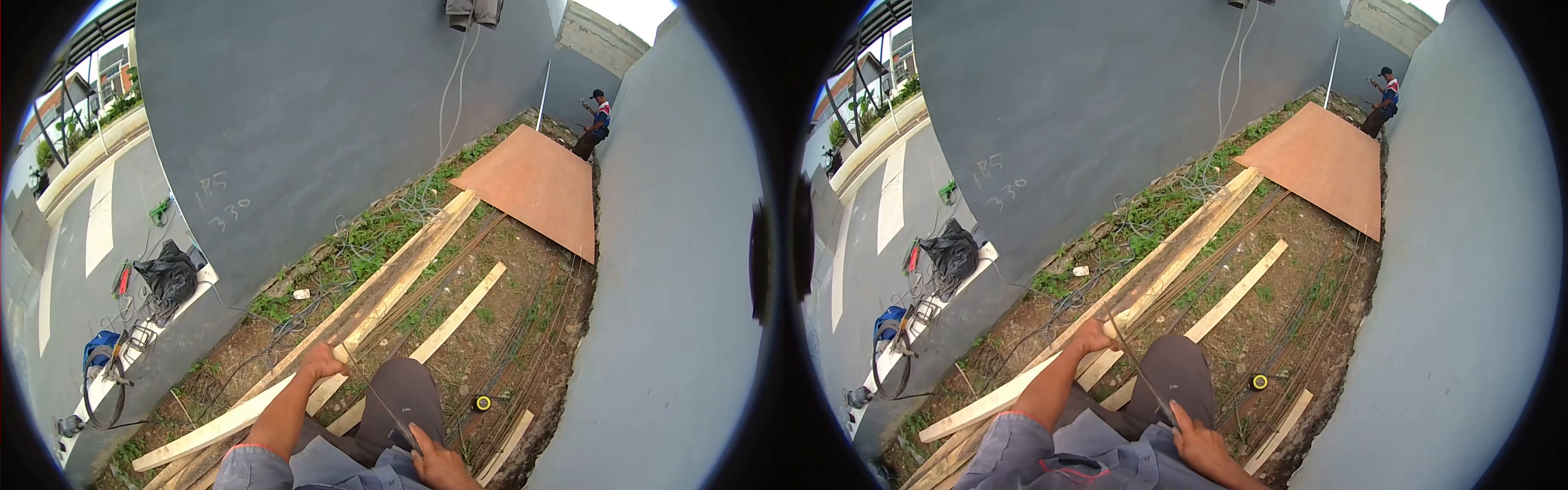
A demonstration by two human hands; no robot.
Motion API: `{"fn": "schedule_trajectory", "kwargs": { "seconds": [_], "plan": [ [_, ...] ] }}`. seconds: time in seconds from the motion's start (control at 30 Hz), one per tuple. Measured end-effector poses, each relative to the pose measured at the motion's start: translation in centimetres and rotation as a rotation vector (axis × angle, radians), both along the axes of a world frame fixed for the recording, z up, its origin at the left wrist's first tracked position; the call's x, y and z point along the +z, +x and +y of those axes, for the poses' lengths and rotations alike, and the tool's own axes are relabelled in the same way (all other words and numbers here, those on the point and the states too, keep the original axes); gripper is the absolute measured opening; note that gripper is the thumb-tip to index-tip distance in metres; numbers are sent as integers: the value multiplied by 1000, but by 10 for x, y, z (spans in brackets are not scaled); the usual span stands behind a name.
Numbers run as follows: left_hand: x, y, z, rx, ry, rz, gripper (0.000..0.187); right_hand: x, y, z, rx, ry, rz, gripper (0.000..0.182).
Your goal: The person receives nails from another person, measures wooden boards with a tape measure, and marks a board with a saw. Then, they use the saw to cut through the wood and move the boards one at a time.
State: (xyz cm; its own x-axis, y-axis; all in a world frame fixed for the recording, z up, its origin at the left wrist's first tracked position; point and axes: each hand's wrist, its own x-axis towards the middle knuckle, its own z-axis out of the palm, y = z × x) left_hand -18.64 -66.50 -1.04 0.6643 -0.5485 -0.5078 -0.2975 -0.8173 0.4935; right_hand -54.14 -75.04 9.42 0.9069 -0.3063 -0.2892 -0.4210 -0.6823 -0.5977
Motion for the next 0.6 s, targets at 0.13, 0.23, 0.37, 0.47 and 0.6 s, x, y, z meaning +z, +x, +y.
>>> {"fn": "schedule_trajectory", "kwargs": {
  "seconds": [0.13,0.23,0.37,0.47,0.6],
  "plan": [
    [10,-14,-7,-38,-81,-96,54,-36,108,-10,-27,1,-16,67],
    [8,4,-3,-12,-4,-56,59,-23,118,-10,-46,16,-40,65],
    [-7,12,0,-5,33,-82,62,-17,5,2,-69,-13,-184,63],
    [-17,15,-12,-47,49,-118,65,-9,38,-3,-115,24,-118,63],
    [17,-5,-12,2,14,-99,66,-32,127,-23,-57,66,-56,61]
  ]
}}
